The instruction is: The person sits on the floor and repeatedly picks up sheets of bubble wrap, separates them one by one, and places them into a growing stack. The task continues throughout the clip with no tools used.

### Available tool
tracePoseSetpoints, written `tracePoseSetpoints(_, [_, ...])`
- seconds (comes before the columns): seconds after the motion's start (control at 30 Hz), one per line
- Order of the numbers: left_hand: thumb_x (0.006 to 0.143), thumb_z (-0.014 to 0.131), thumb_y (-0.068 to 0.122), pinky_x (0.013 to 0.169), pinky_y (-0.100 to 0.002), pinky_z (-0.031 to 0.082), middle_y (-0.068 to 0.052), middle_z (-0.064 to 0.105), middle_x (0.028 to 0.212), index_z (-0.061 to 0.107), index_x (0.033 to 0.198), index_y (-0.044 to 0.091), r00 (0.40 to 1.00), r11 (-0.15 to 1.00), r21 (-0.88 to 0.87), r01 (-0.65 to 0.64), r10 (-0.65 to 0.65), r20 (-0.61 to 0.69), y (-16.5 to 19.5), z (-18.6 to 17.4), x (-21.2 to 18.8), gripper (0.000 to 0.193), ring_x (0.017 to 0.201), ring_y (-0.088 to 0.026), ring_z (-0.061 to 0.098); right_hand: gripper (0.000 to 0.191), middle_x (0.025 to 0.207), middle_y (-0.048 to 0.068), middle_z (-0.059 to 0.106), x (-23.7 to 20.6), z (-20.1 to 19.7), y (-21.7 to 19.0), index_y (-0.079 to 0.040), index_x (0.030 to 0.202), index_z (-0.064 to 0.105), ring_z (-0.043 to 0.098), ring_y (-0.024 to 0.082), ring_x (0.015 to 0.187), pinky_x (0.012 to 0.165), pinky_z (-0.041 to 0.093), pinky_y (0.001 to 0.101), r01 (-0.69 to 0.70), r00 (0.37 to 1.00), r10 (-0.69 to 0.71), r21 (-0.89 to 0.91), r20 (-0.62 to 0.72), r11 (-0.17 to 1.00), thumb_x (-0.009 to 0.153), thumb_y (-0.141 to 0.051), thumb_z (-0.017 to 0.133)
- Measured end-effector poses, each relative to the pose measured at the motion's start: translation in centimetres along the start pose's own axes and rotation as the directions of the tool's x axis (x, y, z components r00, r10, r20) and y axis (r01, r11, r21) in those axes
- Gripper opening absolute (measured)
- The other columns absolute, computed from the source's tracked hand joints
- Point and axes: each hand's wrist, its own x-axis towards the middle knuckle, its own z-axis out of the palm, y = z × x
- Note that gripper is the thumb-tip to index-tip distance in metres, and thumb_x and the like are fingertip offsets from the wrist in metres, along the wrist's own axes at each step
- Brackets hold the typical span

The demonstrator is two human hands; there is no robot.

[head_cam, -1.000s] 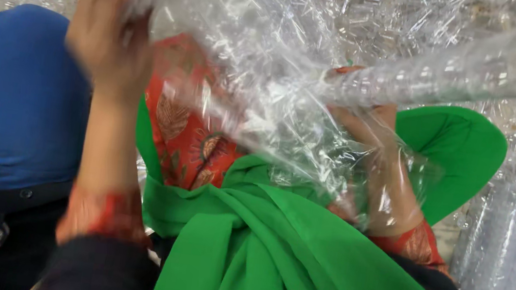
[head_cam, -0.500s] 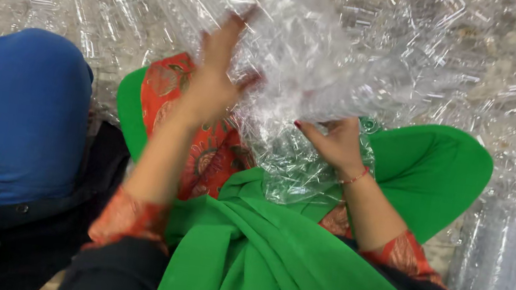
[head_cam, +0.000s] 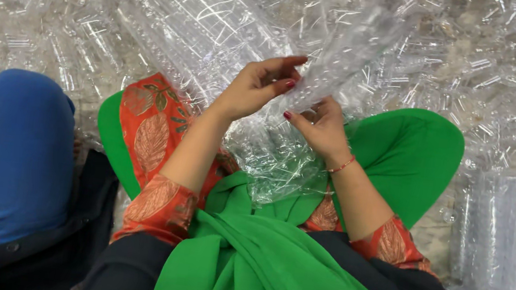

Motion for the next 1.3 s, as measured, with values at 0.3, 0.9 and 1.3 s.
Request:
tracePoseSetpoints(0.3, [0.085, 0.071, 0.009, 0.075, -0.028, 0.055, -0.005, 0.066, 0.115, 0.072, 0.117, 0.004, 0.997, 0.876, 0.478, -0.066, 0.039, 0.066, 3.1, -0.5, -2.0, 0.032, 0.094, -0.014, 0.067, 0.048, 0.121, 0.010, 0.072, -1.3, -0.1, -2.5, -0.003, 0.129, 0.066, 0.070, 0.016, 0.113, 0.100, 0.058, 0.0353, 0.225, 0.940, -0.116, -0.327, 0.320, 0.918, 0.084, -0.006, 0.081])
tracePoseSetpoints(0.9, [0.070, 0.062, -0.009, 0.086, -0.036, 0.050, -0.010, 0.063, 0.133, 0.072, 0.080, 0.012, 0.686, 0.347, 0.924, 0.159, 0.634, -0.356, 3.6, -2.0, -12.7, 0.026, 0.108, -0.031, 0.058, 0.049, 0.130, 0.009, 0.069, -0.9, 1.9, -5.5, -0.001, 0.128, 0.063, 0.063, 0.022, 0.128, 0.113, 0.050, 0.0384, 0.102, 0.931, -0.067, -0.080, 0.360, 0.992, 0.084, -0.002, 0.083])
tracePoseSetpoints(1.3, [0.103, 0.071, -0.007, 0.082, -0.030, 0.055, -0.009, 0.076, 0.110, 0.072, 0.116, 0.005, 0.393, 0.662, 0.749, 0.037, 0.679, -0.620, 3.1, -4.0, -10.3, 0.018, 0.093, -0.017, 0.071, 0.044, 0.127, 0.008, 0.068, -2.2, 3.2, -6.9, -0.001, 0.123, 0.065, 0.064, 0.020, 0.122, 0.107, 0.052, 0.0366, 0.014, 0.907, 0.049, -0.147, 0.417, 0.989, 0.081, 0.000, 0.078])
